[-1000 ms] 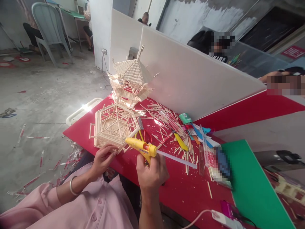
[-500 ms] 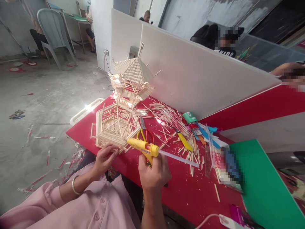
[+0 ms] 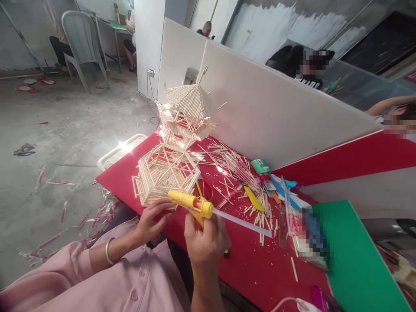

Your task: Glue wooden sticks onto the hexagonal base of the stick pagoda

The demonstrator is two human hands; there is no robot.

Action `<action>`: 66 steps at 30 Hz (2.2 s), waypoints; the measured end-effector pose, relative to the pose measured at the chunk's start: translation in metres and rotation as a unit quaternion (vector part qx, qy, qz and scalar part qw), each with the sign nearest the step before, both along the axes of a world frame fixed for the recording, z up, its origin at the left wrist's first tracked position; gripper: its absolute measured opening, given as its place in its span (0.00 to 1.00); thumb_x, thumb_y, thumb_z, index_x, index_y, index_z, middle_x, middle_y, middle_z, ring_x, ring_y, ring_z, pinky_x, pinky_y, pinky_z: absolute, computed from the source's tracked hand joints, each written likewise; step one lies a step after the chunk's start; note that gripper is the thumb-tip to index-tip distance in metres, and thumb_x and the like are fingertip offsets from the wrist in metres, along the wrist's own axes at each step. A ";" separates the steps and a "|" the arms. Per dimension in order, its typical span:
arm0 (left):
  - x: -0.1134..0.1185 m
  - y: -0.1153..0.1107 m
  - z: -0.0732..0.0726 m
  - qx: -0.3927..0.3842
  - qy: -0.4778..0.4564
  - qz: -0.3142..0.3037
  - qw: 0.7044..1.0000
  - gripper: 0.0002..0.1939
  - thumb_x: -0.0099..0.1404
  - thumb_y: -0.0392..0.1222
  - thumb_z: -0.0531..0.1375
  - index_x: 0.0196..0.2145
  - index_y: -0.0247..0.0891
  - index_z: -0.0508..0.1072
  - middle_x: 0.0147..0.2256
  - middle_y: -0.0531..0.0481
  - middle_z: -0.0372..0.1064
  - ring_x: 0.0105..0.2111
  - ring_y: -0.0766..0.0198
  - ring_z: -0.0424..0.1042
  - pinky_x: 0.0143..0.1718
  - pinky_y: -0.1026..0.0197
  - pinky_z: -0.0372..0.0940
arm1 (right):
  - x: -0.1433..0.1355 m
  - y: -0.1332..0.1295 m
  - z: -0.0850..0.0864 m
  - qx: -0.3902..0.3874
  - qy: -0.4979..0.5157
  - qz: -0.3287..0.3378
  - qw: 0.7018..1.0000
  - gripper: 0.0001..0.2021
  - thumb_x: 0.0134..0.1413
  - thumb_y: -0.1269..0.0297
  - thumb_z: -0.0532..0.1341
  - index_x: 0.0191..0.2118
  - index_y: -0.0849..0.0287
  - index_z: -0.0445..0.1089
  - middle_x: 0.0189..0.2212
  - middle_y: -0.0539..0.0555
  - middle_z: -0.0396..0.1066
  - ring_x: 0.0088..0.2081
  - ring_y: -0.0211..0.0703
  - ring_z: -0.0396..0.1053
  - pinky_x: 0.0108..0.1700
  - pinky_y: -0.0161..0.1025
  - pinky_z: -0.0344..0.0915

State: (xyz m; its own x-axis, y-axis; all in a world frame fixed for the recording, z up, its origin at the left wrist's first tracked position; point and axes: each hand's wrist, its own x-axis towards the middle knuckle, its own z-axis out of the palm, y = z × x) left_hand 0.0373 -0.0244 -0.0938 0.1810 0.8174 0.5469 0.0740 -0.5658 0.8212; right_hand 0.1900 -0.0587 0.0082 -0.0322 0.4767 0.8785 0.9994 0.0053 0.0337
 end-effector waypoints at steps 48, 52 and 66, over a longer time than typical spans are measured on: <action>-0.029 -0.007 0.033 0.118 0.004 -0.045 0.992 0.08 0.65 0.30 0.57 0.39 0.38 0.73 0.32 0.45 0.74 0.32 0.63 0.76 0.33 0.64 0.71 | 0.021 -0.026 0.007 -0.222 0.321 -0.026 0.921 0.18 0.49 0.46 0.66 0.31 0.58 0.68 0.24 0.48 0.67 0.24 0.37 0.65 0.29 0.35 0.64; -0.005 -0.003 0.030 0.072 0.037 -0.090 0.993 0.06 0.66 0.33 0.58 0.39 0.37 0.74 0.35 0.44 0.75 0.36 0.61 0.76 0.37 0.62 0.71 | 0.080 -0.066 -0.009 -0.276 0.429 -0.115 0.852 0.25 0.43 0.42 0.67 0.37 0.60 0.71 0.23 0.49 0.70 0.25 0.41 0.66 0.28 0.36 0.62; 0.083 -0.025 0.006 0.110 0.299 -0.214 0.923 0.16 0.64 0.44 0.61 0.48 0.38 0.73 0.49 0.38 0.72 0.43 0.53 0.77 0.40 0.56 0.74 | 0.172 -0.109 -0.100 -0.289 0.326 -0.284 0.854 0.16 0.53 0.56 0.55 0.36 0.63 0.73 0.31 0.60 0.67 0.35 0.51 0.65 0.33 0.42 0.56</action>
